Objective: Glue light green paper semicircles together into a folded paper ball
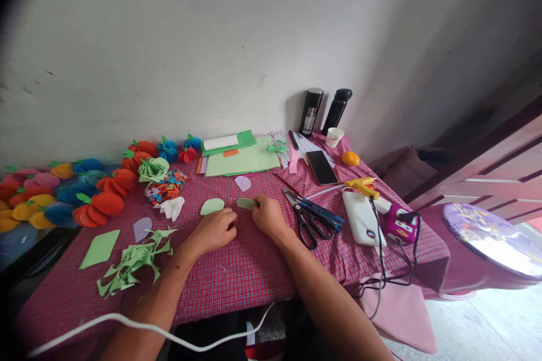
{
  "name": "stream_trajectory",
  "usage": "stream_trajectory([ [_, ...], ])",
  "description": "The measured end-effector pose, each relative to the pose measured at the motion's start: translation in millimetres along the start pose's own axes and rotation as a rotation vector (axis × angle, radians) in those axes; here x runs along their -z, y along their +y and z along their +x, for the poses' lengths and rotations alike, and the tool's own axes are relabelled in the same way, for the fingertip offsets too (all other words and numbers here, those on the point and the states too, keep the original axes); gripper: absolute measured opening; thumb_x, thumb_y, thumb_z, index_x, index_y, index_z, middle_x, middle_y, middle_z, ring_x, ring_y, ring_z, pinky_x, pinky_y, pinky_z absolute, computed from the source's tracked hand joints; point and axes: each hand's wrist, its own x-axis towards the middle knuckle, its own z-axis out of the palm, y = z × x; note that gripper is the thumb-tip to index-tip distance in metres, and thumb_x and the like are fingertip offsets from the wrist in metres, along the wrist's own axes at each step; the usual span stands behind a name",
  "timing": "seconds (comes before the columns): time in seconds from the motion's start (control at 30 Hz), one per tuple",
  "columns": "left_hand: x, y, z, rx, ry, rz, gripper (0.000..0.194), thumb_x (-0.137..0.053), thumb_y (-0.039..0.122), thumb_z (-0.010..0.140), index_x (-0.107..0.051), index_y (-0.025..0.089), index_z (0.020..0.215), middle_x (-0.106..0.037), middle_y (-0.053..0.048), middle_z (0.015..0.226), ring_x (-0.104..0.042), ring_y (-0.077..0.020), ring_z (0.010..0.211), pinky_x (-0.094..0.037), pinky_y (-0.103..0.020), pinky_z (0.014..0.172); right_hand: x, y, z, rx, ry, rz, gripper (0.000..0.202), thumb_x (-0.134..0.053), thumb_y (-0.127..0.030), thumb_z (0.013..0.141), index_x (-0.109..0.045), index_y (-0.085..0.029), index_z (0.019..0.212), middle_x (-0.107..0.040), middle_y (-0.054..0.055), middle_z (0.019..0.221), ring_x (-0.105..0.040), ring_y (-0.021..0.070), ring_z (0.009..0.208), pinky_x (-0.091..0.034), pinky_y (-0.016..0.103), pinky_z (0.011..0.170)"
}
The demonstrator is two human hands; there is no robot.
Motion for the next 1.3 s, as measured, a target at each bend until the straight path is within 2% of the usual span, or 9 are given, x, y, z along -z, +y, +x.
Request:
stream_trajectory([
  [0.23, 14.5, -8.8, -7.7, -0.058, 0.051, -0.438, 0.012, -0.053, 0.014, 0.080, -0.057, 0.019, 0.070, -0.061, 0.000, 0.073, -0.055, -0.0129, 0.067, -0.041, -0.025, 0.063, 0.4, 0.2, -0.4, 0.000, -0.002, 0.014, 0.017, -0.054, -0.016, 0.084, -0.068, -0.019, 0.075, -0.070, 0.004, 0.073, -0.058, 0.0159, 0.067, -0.031, 0.025, 0.061],
  [0.3, 18.1, -24.2, -5.2, 0.072, 0.303, -0.689, 0.009, -0.053, 0.021, 0.085, -0.058, 0.019, 0.078, -0.061, 0.002, 0.071, -0.055, -0.0114, 0.064, -0.043, -0.023, 0.062, 0.7, 0.1, -0.2, -0.003, -0.002, 0.018, 0.017, -0.054, -0.016, 0.084, -0.067, -0.019, 0.074, -0.069, 0.003, 0.071, -0.057, 0.0153, 0.065, -0.030, 0.025, 0.060],
  [0.4, 18.1, -50.5, 2.4, 0.460, 1.014, -0.992, 0.020, -0.052, 0.026, 0.086, -0.053, 0.021, 0.106, -0.062, 0.003, 0.077, -0.053, -0.0088, 0.053, -0.045, -0.021, 0.054, 1.4, -0.5, 0.0, -0.017, -0.012, 0.057, 0.017, -0.053, -0.016, 0.084, -0.067, -0.019, 0.074, -0.067, 0.002, 0.068, -0.056, 0.0147, 0.063, -0.030, 0.025, 0.059],
  [0.47, 14.5, -57.1, 6.5, 0.519, 1.116, -0.990, 0.052, -0.062, 0.021, 0.079, -0.044, 0.023, 0.128, -0.068, -0.004, 0.102, -0.062, -0.0099, 0.063, -0.051, -0.023, 0.060, 1.8, -1.0, -0.1, -0.027, -0.012, 0.090, 0.017, -0.052, -0.016, 0.084, -0.066, -0.019, 0.074, -0.066, 0.001, 0.066, -0.056, 0.0147, 0.062, -0.030, 0.024, 0.058],
  [0.53, 8.9, -47.6, 8.7, 0.467, 1.007, -0.841, 0.052, -0.065, 0.021, 0.080, -0.047, 0.022, 0.129, -0.069, -0.007, 0.111, -0.066, -0.0124, 0.076, -0.054, -0.026, 0.071, 2.4, -1.1, -0.3, -0.026, 0.019, 0.126, 0.018, -0.051, -0.018, 0.085, -0.064, -0.019, 0.073, -0.065, 0.001, 0.066, -0.055, 0.0148, 0.062, -0.031, 0.024, 0.058],
  [0.63, -2.5, -11.5, 10.3, 0.195, 0.596, -0.603, 0.012, -0.057, 0.027, 0.092, -0.064, 0.021, 0.100, -0.071, -0.004, 0.095, -0.066, -0.0156, 0.085, -0.053, -0.029, 0.082, 3.3, 0.4, 0.4, -0.031, 0.153, 0.194, 0.017, -0.050, -0.022, 0.087, -0.064, -0.020, 0.078, -0.066, 0.001, 0.071, -0.056, 0.0151, 0.064, -0.034, 0.024, 0.060],
  [0.77, -19.4, 29.2, 12.3, -0.036, 0.246, -0.297, 0.011, -0.057, 0.021, 0.092, -0.067, 0.020, 0.086, -0.067, -0.005, 0.092, -0.063, -0.0183, 0.089, -0.050, -0.031, 0.085, 2.5, 4.5, 3.3, -0.082, 0.209, 0.232, 0.013, -0.051, -0.022, 0.084, -0.063, -0.020, 0.080, -0.066, 0.000, 0.073, -0.057, 0.0152, 0.065, -0.035, 0.023, 0.061],
  [1.1, -39.9, 41.3, 21.2, 0.003, 0.187, -0.017, 0.013, -0.054, 0.020, 0.092, -0.066, 0.018, 0.088, -0.067, -0.009, 0.093, -0.065, -0.0229, 0.089, -0.049, -0.035, 0.081, -0.4, 5.9, 5.5, -0.080, 0.131, 0.114, 0.015, -0.051, -0.019, 0.083, -0.058, -0.020, 0.070, -0.063, 0.000, 0.066, -0.052, 0.0148, 0.061, -0.030, 0.025, 0.057],
  [1.3, -32.6, 36.4, 19.3, 0.040, 0.243, -0.115, 0.019, -0.046, 0.019, 0.097, -0.062, 0.019, 0.087, -0.069, -0.008, 0.089, -0.066, -0.0209, 0.084, -0.047, -0.032, 0.075, -1.7, 9.1, 6.8, -0.091, 0.115, 0.146, 0.013, -0.052, -0.018, 0.083, -0.063, -0.020, 0.077, -0.067, 0.002, 0.071, -0.058, 0.0160, 0.065, -0.034, 0.024, 0.059],
])
